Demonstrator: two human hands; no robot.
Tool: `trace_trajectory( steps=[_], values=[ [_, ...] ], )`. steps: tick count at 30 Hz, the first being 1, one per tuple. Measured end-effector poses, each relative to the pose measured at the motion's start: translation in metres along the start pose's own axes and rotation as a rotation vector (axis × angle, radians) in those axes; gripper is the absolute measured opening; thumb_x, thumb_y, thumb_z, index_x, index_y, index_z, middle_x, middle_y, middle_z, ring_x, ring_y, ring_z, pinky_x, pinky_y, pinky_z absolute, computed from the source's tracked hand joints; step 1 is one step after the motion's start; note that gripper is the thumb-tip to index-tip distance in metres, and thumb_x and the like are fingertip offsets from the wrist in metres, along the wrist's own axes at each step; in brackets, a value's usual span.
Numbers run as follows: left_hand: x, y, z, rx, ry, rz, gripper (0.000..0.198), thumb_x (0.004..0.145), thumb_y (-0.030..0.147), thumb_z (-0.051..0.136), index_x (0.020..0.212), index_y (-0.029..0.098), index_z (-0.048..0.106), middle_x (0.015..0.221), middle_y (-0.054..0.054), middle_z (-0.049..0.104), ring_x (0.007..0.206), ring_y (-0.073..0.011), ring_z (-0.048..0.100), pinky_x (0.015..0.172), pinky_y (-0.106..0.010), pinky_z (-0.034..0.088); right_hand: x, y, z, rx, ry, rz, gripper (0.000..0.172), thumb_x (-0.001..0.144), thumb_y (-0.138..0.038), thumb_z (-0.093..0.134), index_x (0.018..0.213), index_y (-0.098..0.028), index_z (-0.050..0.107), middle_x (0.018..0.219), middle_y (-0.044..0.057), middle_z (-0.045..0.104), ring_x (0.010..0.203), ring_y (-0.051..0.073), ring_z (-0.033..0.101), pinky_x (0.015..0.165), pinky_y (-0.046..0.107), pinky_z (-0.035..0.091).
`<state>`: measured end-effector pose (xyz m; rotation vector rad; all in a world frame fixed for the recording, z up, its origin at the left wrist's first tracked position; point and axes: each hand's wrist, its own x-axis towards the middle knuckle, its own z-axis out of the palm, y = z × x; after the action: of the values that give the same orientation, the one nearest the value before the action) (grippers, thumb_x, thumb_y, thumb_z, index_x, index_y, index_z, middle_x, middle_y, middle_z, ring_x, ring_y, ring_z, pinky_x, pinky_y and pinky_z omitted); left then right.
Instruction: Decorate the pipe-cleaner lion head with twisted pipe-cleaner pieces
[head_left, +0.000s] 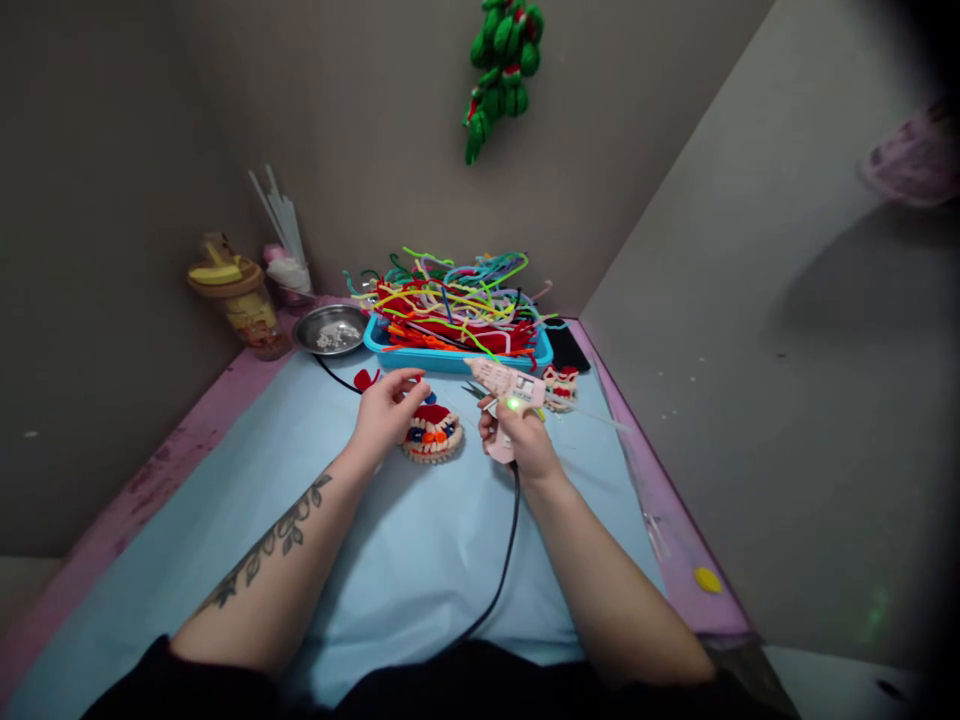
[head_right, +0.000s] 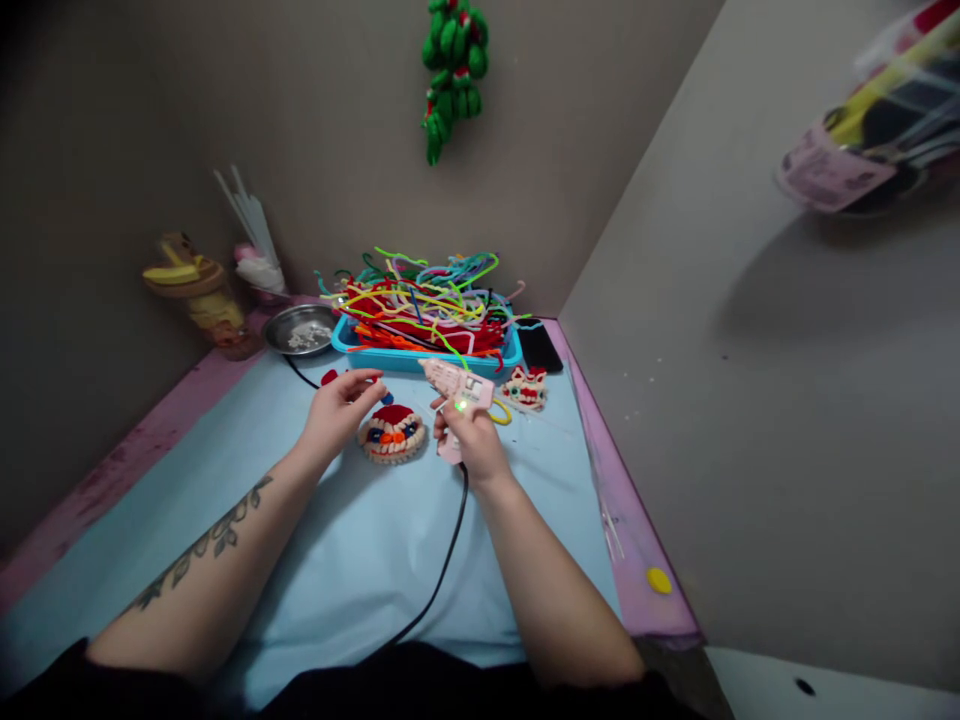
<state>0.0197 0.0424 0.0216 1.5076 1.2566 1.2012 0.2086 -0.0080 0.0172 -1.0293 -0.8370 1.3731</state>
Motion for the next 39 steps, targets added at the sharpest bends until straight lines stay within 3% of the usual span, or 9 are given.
trace_trajectory(
  steps=[5, 13, 33, 39],
  values=[
    [-0.005, -0.003, 0.002, 0.303, 0.010, 0.137, 0.028, 0.078, 0.036, 0.064, 0.102, 0.022, 0.065, 0.082, -0.002, 0.070, 0.060, -0.0135, 0.054, 0.060, -0.024, 0.038, 0.001, -0.001, -0.002, 0.016, 0.021, -0.032, 0.043, 0.068, -0.052, 0.070, 0.088, -0.016, 0.059, 0.064, -0.002, 0.054, 0.053, 0.011, 0.051, 0.041, 0.021, 0.043],
    [-0.009, 0.000, 0.000, 0.618, -0.085, 0.234, 0.024, 0.085, 0.039, 0.054, 0.103, 0.024, 0.063, 0.091, -0.003, 0.071, 0.068, -0.0166, 0.057, 0.063, -0.025, 0.036, 0.000, -0.003, -0.002, 0.017, 0.014, -0.028, 0.044, 0.066, -0.053, 0.070, 0.088, -0.016, 0.059, 0.064, -0.001, 0.053, 0.053, 0.011, 0.051, 0.041, 0.021, 0.043],
    [-0.014, 0.000, 0.001, 0.832, -0.138, 0.308, 0.022, 0.085, 0.040, 0.055, 0.097, 0.026, 0.067, 0.083, -0.006, 0.068, 0.078, -0.0218, 0.059, 0.065, -0.027, 0.037, 0.000, -0.004, -0.001, 0.002, 0.011, -0.047, 0.043, 0.067, -0.053, 0.069, 0.087, -0.017, 0.059, 0.063, -0.002, 0.053, 0.051, 0.011, 0.050, 0.042, 0.022, 0.042],
    [-0.010, -0.005, -0.008, 0.576, -0.104, 0.248, 0.030, 0.089, 0.037, 0.049, 0.108, 0.025, 0.067, 0.099, -0.006, 0.072, 0.085, -0.0206, 0.063, 0.075, -0.028, 0.043, 0.000, -0.003, -0.002, 0.022, 0.011, -0.045, 0.042, 0.068, -0.053, 0.069, 0.087, -0.016, 0.059, 0.063, -0.002, 0.053, 0.051, 0.011, 0.050, 0.042, 0.022, 0.042]
  ],
)
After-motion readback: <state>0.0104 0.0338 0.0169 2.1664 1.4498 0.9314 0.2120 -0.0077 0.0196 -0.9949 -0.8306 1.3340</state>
